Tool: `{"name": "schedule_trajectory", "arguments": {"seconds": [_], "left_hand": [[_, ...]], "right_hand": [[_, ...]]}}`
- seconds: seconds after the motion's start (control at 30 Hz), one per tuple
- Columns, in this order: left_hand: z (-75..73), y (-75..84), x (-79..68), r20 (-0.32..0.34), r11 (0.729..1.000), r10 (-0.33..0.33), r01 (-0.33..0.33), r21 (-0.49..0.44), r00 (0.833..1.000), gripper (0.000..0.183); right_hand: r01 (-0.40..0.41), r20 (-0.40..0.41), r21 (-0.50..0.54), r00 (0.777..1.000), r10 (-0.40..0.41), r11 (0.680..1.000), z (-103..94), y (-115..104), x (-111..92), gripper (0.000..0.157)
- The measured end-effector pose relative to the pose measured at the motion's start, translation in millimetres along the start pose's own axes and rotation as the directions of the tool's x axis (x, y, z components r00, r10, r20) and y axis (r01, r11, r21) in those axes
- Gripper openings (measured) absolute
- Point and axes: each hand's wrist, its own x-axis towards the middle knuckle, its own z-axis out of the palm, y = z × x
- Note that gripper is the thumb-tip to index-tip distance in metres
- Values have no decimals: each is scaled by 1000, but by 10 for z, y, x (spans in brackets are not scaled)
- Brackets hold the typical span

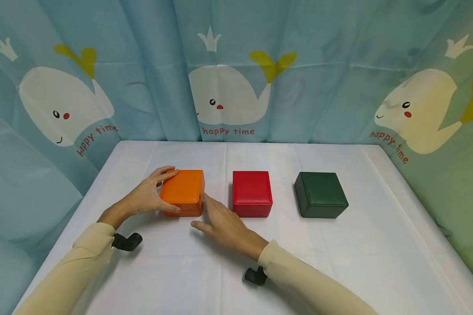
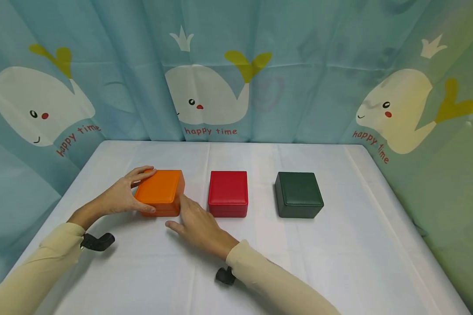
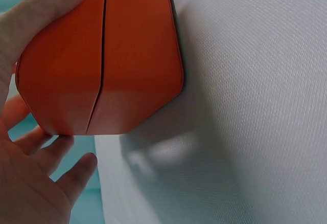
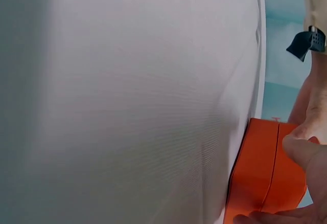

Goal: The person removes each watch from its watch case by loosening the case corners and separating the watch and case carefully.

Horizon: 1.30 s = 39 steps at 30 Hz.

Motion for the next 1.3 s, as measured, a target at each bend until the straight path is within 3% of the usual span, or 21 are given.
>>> {"name": "schedule_trajectory", "arguments": {"seconds": [0.33,0.8,1.3], "left_hand": [[15,22,19,-4,1000,8,-8,-5,1000,105],[-43,30,19,-3,1000,-1,1,6,1000,103],[-103,47,54,9,998,-19,18,62,1000,102]], "right_hand": [[-100,-78,-11,992,99,995,74,12,189,72],[-83,-165,-142,984,59,986,158,-28,256,50],[-81,-190,-213,981,40,974,143,-48,271,46]]}}
